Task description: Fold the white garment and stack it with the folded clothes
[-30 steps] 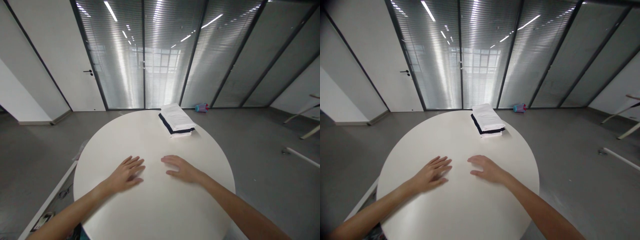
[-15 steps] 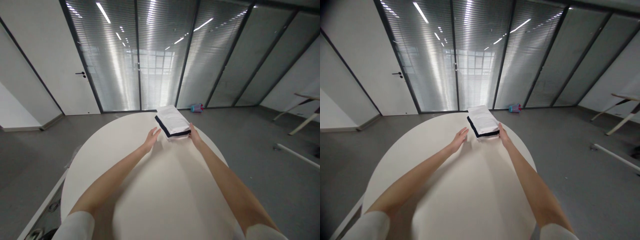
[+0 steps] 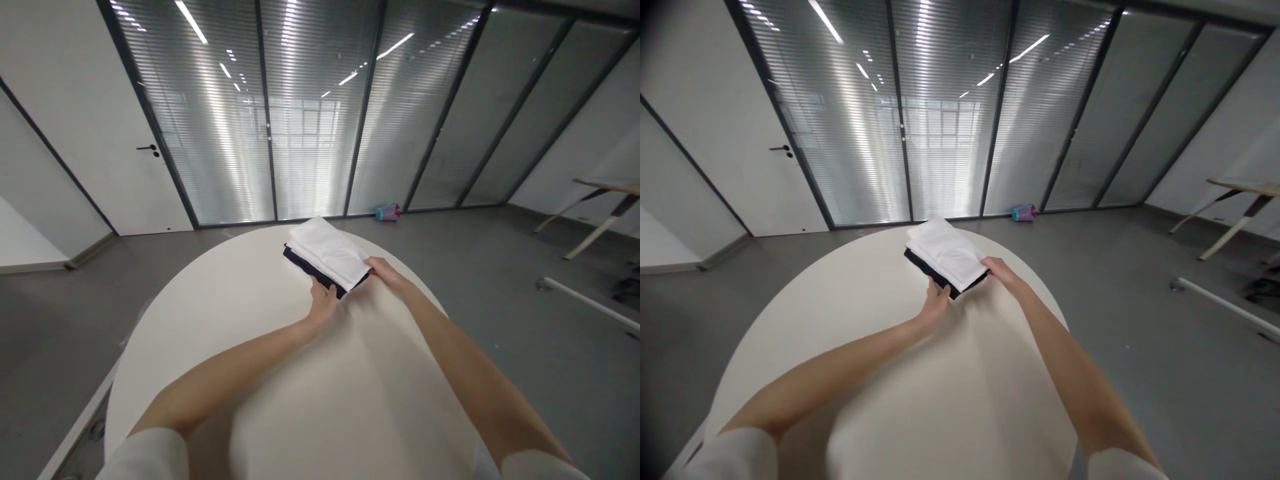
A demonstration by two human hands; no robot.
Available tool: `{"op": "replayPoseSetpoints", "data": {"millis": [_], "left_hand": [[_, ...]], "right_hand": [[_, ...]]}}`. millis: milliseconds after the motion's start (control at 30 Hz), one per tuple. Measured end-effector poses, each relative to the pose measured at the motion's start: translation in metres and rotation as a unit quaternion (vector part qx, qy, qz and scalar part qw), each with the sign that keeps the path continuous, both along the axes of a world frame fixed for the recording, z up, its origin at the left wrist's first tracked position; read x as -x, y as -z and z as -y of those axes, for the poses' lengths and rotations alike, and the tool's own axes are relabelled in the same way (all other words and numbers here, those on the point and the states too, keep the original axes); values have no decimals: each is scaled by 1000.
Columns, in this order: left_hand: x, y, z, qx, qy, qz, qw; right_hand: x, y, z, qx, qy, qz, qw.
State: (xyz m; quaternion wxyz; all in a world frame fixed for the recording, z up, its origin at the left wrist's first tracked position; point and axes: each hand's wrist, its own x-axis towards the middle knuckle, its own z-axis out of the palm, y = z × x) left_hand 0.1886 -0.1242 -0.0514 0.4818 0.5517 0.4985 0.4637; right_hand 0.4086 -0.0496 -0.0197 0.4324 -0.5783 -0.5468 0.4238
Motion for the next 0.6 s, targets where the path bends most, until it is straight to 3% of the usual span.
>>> {"op": "replayPoseSetpoints", "data": {"millis": [100, 167, 200, 267, 333, 400, 500, 600], "left_hand": [[19, 4, 40, 32, 107, -27, 993], [41, -4, 62, 9, 130, -56, 990], [55, -11, 69, -26, 106, -72, 991], [83, -28, 71, -126, -11, -95, 987], [110, -45, 56, -208, -145, -97, 962], [132, -58, 27, -230, -230, -76, 943], [148, -71, -24, -160, -217, -5, 963], [146, -78, -60, -110, -168, 25, 979]], "right_hand": [[13, -20, -12, 14, -24, 21, 999], [22, -35, -17, 17, 1, 56, 998], [25, -41, -16, 16, 26, 69, 997], [28, -48, -6, 29, 77, 55, 995], [27, -46, 14, 62, 91, -10, 994], [27, -36, 39, 89, 62, -83, 991], [36, -18, 68, 75, -3, -126, 989], [56, -11, 67, 61, 8, -119, 991]]}}
